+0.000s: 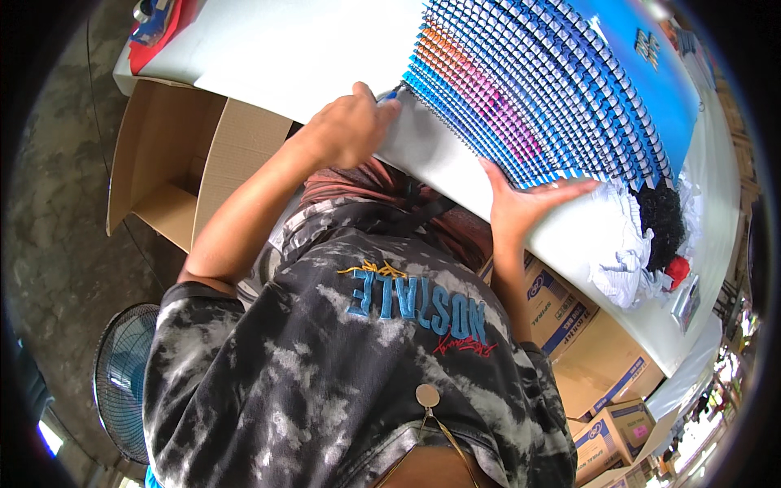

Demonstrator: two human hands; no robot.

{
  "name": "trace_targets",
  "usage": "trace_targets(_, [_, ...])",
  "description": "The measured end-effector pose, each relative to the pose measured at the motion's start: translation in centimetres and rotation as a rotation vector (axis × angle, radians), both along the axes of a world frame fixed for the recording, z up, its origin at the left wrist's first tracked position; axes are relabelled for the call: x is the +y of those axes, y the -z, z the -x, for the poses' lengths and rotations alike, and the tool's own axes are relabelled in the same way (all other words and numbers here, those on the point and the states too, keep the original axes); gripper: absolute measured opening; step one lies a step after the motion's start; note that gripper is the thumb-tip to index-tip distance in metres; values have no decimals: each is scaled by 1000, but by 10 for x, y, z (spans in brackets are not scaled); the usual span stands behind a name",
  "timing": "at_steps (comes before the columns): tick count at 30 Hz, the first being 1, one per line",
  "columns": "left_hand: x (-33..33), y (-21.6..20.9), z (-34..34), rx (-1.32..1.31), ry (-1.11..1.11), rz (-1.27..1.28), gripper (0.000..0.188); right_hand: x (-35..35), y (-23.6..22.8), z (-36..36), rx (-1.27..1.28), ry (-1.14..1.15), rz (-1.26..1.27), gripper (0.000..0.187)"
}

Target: The person assembles spiral-bound notebooks by inserting metal coils into the punched holes of the covers and pages. They use pliers to secure the coils and stack the finished notebooks on the table.

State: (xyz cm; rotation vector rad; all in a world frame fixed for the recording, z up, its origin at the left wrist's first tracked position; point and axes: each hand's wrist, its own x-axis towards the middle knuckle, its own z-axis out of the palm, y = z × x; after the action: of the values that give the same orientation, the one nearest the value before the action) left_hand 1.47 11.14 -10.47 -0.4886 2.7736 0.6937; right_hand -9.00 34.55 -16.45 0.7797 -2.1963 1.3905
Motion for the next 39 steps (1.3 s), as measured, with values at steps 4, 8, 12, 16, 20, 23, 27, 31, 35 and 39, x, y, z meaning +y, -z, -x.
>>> trace_targets(4, [-39, -30, 10, -357, 14, -569, 41, 7, -21, 38, 4, 94, 441, 76])
trace_targets(8, [-102, 15, -9, -95, 178, 175, 44, 28, -45, 125, -547, -258, 803, 61])
trace_targets(12, [-63, -25, 10, -163, -357, -711, 42, 43, -24, 213, -870, -454, 907, 60])
trace_targets(16, [-35, -12, -8, -315, -479, -1421, 44, 42, -16, 213, -882, -460, 875, 60])
trace_targets(20, [-40, 7, -8, -334, -492, -1706, 46, 39, -11, 202, -879, -457, 856, 60])
trace_targets(23, [-42, 11, -10, -322, -442, -1734, 45, 40, -11, 194, -879, -456, 848, 60])
trace_targets(27, [-45, 12, -11, -300, -461, -1840, 47, 43, -13, 187, -874, -459, 838, 60])
trace_targets(31, [-37, 5, -11, -270, -683, -2123, 53, 45, -13, 185, -877, -460, 824, 60])
trace_targets(35, [-35, -1, -9, -260, -628, -1797, 49, 46, -12, 183, -878, -456, 817, 60])
trace_targets(39, [-57, 16, -14, -351, -493, -2248, 49, 45, -12, 180, -878, -458, 818, 61])
